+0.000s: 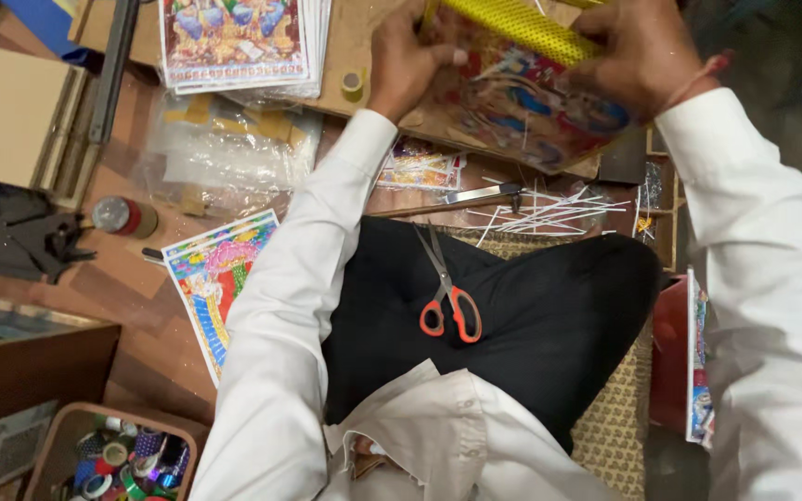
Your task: The person sits cross-legged and uses scissors to trim the edges of printed sheets with decorative borders. They repeatedly pick up sheets, cut along the edges, and place the trimmed sheets into a stack.
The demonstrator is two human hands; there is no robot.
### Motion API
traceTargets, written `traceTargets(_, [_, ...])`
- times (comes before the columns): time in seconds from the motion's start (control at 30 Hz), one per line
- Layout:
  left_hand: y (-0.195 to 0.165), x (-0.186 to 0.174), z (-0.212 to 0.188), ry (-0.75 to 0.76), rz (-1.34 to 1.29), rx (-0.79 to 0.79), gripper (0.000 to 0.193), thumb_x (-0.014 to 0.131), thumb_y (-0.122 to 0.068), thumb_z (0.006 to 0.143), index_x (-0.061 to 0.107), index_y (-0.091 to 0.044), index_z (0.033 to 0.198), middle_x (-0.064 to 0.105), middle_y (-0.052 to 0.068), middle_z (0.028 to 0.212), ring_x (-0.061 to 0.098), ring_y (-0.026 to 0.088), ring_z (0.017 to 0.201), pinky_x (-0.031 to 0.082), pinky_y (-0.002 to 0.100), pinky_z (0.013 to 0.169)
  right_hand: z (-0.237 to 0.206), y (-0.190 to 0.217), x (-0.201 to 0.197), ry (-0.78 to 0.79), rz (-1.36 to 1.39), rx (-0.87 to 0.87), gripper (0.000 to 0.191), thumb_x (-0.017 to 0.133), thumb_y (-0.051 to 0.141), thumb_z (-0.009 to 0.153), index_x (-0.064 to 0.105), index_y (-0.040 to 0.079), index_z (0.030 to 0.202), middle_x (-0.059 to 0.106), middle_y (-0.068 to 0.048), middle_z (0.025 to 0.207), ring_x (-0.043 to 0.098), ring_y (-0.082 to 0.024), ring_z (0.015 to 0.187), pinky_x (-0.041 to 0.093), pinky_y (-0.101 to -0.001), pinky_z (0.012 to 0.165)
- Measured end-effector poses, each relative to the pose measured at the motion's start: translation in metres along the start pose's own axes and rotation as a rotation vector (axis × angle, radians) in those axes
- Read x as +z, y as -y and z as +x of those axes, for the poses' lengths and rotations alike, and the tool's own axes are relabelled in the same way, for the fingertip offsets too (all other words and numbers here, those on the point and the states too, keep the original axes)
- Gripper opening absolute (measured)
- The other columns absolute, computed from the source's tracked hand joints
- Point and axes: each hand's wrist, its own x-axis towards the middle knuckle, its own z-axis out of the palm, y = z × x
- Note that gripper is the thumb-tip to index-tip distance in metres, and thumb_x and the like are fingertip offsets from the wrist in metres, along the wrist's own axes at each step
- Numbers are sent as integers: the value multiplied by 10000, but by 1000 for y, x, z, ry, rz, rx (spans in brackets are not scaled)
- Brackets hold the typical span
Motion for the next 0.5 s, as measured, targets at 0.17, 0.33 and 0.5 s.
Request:
traceTargets(0.17, [25,-1,-21,-75,-322,102,365,888,-137,765,699,14,1039,761,62,905,706,168,832,568,299,789,21,-19,33,-34,-169,-100,391,960,259,804,808,54,1100,759,-150,972,724,-290,808,569,-411,733])
traceTargets(0.33, [30,-5,-1,-3,-470,117,240,849,-169,909,762,3,1051,799,36,959,723,118,850,588,290,790,21,-33,40,20,-130,-15,400,975,306,812,798,30,1041,740,-157,914,703,-262,735,550,-396,676])
traceTargets(0.5, [30,-9,11,44,-598,82,318,869,-214,847,723,23,1001,762,70,926,713,126,787,610,339,702,7,-47,39,-38,106,16,229,887,205,940,795,22,1041,756,-107,908,698,-178,762,542,-333,689])
